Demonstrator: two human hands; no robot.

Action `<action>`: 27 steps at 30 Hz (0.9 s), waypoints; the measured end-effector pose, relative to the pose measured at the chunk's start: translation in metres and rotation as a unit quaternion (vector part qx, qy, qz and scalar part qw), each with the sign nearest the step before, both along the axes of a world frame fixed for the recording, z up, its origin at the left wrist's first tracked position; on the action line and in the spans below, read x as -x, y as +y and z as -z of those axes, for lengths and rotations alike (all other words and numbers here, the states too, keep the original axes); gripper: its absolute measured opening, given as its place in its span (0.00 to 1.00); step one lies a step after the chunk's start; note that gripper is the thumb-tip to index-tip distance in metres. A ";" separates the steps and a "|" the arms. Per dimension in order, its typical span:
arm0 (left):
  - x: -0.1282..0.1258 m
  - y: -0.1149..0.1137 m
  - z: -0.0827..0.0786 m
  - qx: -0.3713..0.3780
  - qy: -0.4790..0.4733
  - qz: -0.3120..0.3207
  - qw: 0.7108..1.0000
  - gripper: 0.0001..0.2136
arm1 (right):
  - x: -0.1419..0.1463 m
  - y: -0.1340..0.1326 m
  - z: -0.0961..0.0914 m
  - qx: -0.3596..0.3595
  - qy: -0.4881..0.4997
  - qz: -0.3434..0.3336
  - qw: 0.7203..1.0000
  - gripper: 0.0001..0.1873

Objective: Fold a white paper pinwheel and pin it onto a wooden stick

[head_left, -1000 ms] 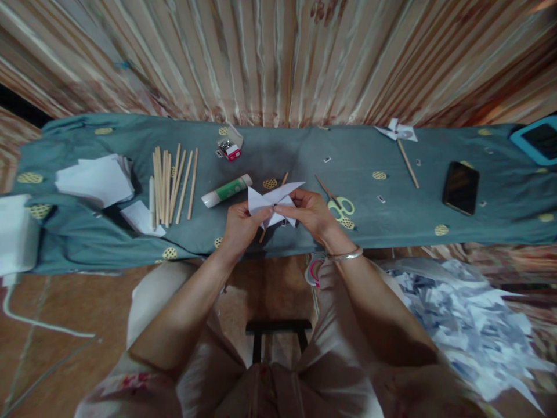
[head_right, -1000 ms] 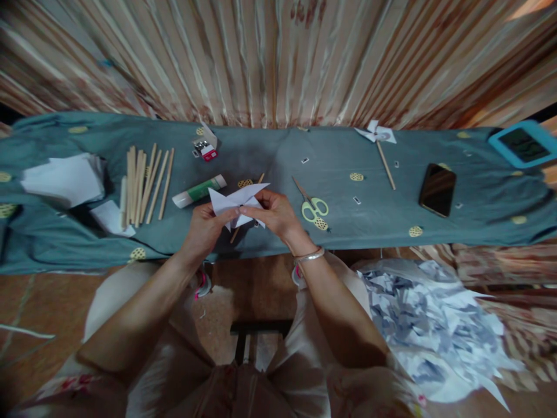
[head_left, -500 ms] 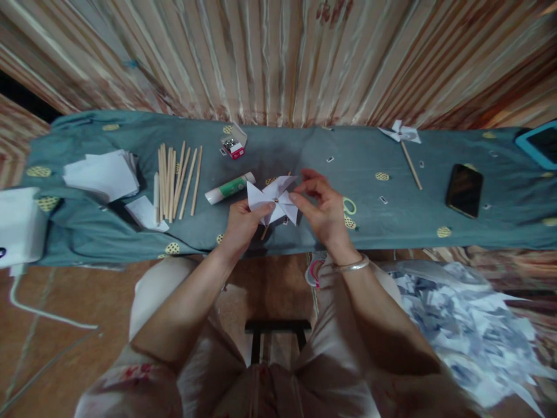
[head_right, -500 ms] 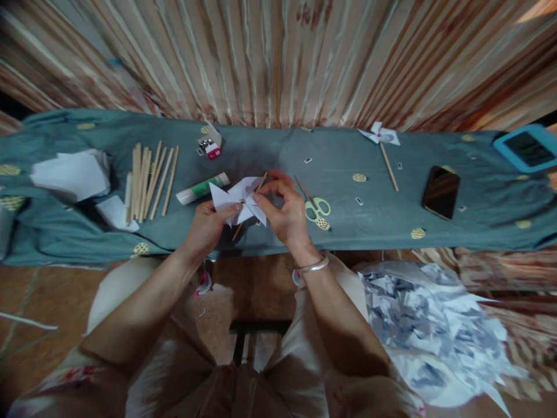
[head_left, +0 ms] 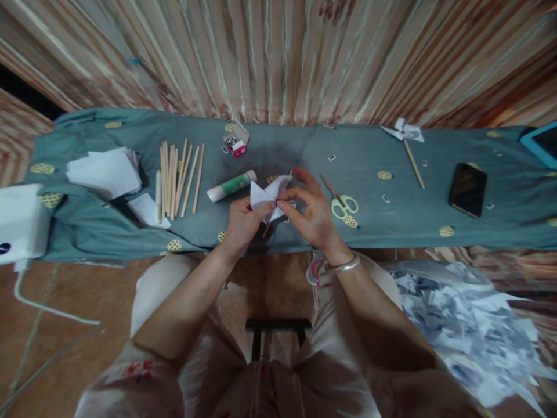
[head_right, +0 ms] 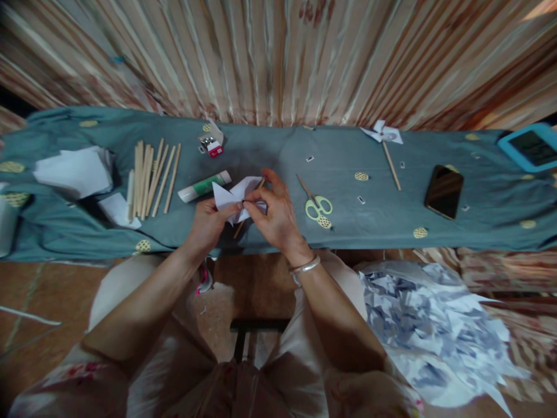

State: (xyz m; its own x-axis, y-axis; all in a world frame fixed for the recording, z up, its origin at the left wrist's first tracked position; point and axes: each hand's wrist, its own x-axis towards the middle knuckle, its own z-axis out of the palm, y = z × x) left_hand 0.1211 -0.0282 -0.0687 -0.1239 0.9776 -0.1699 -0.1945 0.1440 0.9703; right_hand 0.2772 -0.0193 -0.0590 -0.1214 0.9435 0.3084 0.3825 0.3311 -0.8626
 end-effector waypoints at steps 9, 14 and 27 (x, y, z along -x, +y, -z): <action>0.000 -0.001 -0.004 -0.003 -0.010 0.006 1.000 0.10 | 0.002 0.002 0.000 0.073 0.095 -0.029 0.992 0.04; 0.001 0.001 -0.002 0.011 -0.021 -0.013 1.000 0.11 | -0.016 0.010 0.002 0.097 0.134 0.006 0.986 0.06; -0.002 0.001 0.002 0.042 -0.068 0.019 0.997 0.11 | -0.021 0.007 -0.003 0.265 0.206 -0.031 0.941 0.20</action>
State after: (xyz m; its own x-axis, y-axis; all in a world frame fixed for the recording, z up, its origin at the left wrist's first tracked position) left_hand 0.1230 -0.0271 -0.0703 -0.0570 0.9626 -0.2649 -0.3160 0.2343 0.9194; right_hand 0.2981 -0.0122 -0.0564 -0.1546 0.9730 -0.1714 -0.0270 -0.1776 -0.9837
